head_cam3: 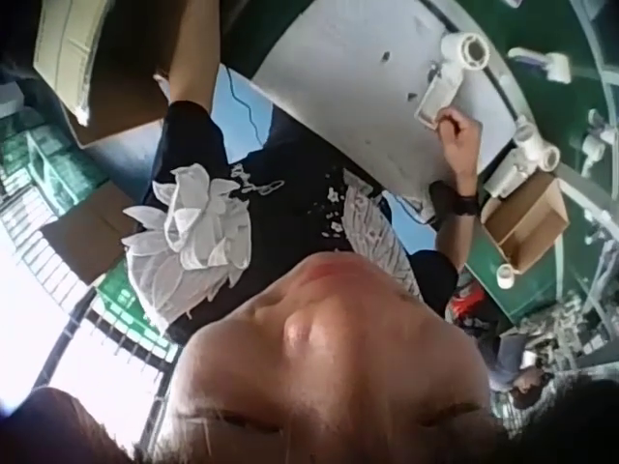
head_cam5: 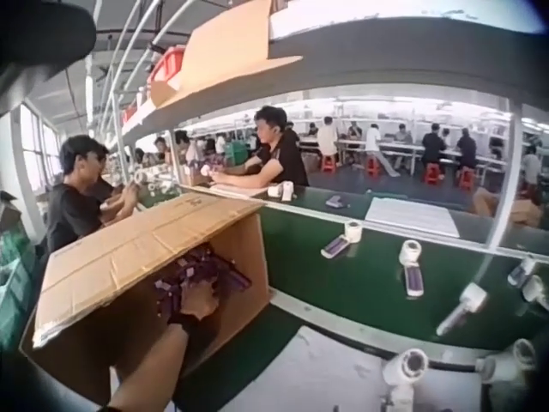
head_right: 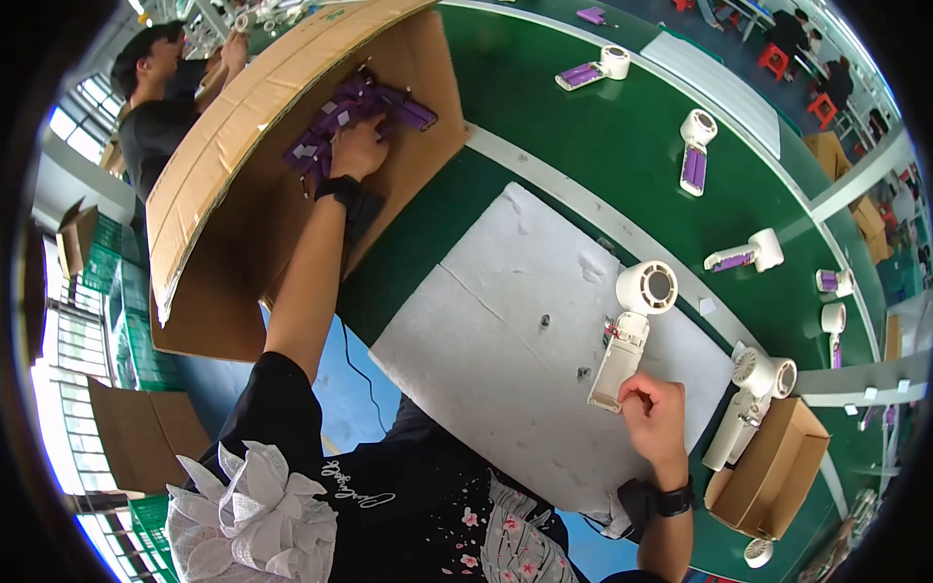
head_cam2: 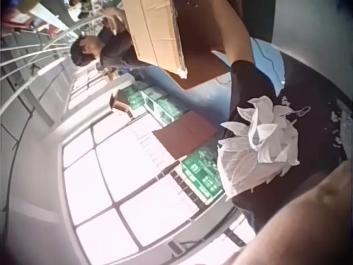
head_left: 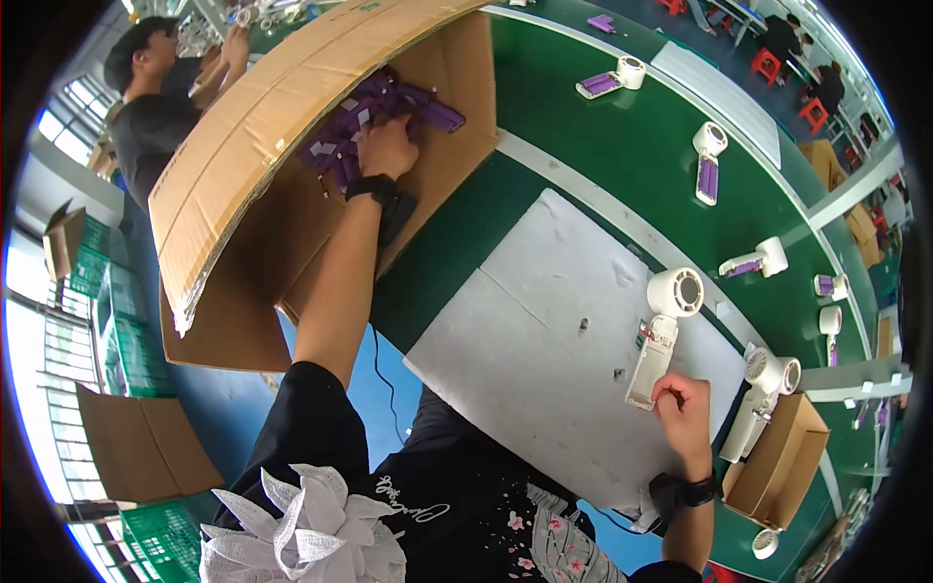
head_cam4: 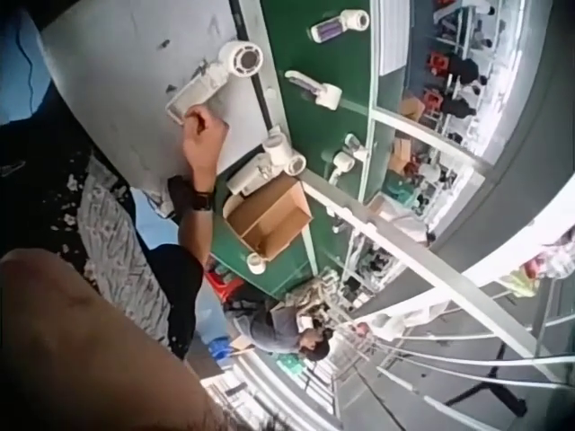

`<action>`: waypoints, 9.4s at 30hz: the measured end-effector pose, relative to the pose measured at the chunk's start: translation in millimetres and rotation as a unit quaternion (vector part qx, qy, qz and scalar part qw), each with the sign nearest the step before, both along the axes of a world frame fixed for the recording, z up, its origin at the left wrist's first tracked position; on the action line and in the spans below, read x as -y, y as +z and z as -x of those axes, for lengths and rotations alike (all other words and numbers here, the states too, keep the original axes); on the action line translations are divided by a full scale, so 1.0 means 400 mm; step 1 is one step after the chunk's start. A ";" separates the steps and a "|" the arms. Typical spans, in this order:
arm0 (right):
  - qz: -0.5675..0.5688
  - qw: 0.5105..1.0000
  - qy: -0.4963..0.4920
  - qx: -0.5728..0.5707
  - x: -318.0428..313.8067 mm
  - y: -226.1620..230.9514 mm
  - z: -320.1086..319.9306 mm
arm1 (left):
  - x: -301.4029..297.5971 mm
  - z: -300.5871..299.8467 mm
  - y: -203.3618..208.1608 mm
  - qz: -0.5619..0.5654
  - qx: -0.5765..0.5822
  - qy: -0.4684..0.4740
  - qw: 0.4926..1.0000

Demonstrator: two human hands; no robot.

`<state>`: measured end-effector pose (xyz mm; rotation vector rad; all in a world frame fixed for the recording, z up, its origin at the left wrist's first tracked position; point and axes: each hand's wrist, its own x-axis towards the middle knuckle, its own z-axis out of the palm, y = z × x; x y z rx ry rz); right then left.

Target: Assembling small hand-held fans by connecting circuit boards to batteries and placing them into the plastic housing.

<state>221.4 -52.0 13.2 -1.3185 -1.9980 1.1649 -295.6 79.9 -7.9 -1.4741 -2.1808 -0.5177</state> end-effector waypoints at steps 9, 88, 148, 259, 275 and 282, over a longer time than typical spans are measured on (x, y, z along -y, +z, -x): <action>-0.030 0.998 0.038 -0.029 0.022 0.021 -0.002 | 0.029 0.057 0.026 0.104 0.268 -0.120 0.950; -0.379 0.923 -0.048 -0.044 0.022 0.017 -0.008 | 0.228 -0.732 0.069 0.029 0.426 -0.663 0.615; -0.172 0.982 -0.074 0.013 0.018 0.041 0.018 | 0.234 -0.752 0.047 0.273 0.446 -0.594 0.611; -0.181 0.983 -0.040 -0.011 0.038 0.018 0.034 | 0.242 -0.731 0.041 0.273 0.540 -0.612 0.509; -0.080 0.989 -0.080 -0.098 0.029 0.008 0.020 | 0.234 -0.731 0.041 0.289 0.496 -0.618 0.537; -0.065 0.988 -0.091 -0.103 0.033 -0.001 0.022 | 0.232 -0.727 0.038 0.286 0.487 -0.626 0.538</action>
